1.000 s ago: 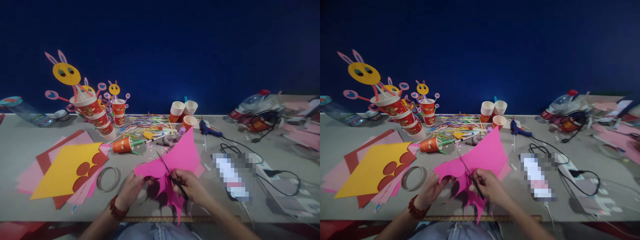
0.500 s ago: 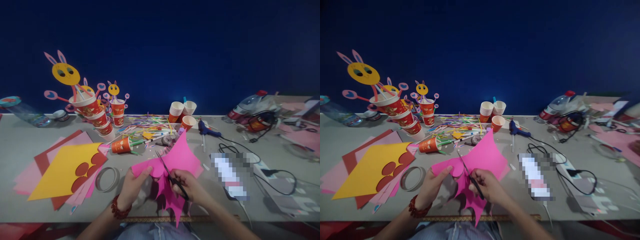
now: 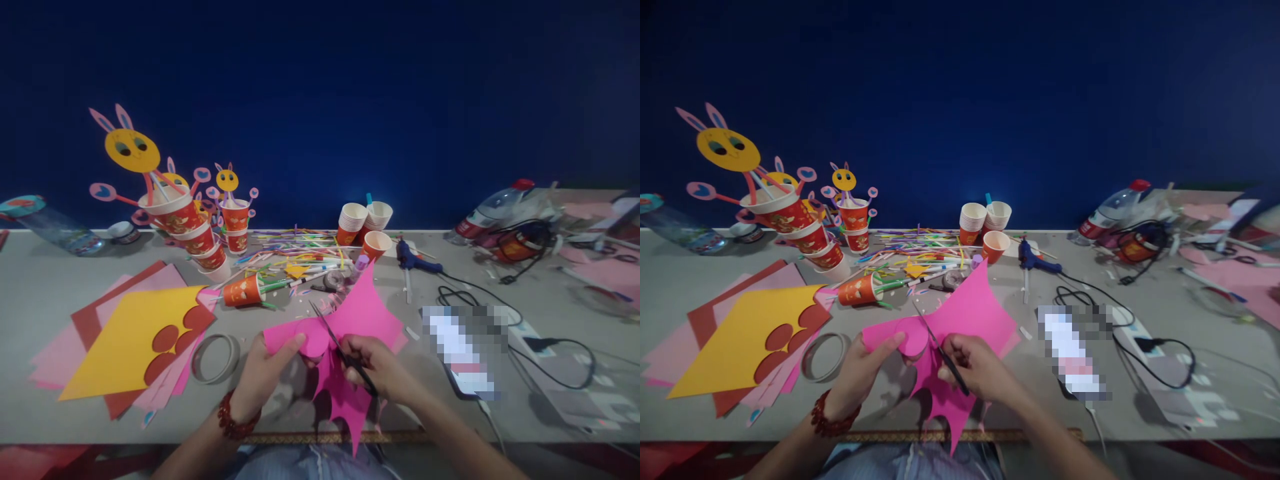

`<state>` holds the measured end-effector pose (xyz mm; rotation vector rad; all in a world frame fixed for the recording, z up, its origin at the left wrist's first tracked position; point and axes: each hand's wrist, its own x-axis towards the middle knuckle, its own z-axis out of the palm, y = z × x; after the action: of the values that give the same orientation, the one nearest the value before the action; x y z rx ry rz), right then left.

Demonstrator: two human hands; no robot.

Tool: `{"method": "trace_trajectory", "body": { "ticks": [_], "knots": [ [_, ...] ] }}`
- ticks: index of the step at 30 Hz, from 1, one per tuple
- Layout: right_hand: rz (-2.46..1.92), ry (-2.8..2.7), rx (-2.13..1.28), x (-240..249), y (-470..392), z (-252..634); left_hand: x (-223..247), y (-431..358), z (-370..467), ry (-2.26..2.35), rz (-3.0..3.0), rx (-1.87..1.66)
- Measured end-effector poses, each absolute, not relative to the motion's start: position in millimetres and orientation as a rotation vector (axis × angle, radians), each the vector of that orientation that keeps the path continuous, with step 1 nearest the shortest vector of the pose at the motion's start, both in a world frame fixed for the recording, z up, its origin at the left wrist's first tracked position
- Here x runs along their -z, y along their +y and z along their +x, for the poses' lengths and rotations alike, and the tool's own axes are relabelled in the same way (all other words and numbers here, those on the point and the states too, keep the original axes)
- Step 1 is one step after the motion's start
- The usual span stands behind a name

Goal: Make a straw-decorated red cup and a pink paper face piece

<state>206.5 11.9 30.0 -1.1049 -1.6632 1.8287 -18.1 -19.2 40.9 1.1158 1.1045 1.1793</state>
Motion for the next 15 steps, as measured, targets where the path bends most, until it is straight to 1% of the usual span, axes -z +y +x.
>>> {"method": "trace_trajectory", "body": {
  "ticks": [15],
  "knots": [
    [-1.040, -1.777, -1.779, -34.0, 19.2, 208.6, -50.1, -17.9, -21.5, 1.044, 1.110, -1.109]
  ]
}}
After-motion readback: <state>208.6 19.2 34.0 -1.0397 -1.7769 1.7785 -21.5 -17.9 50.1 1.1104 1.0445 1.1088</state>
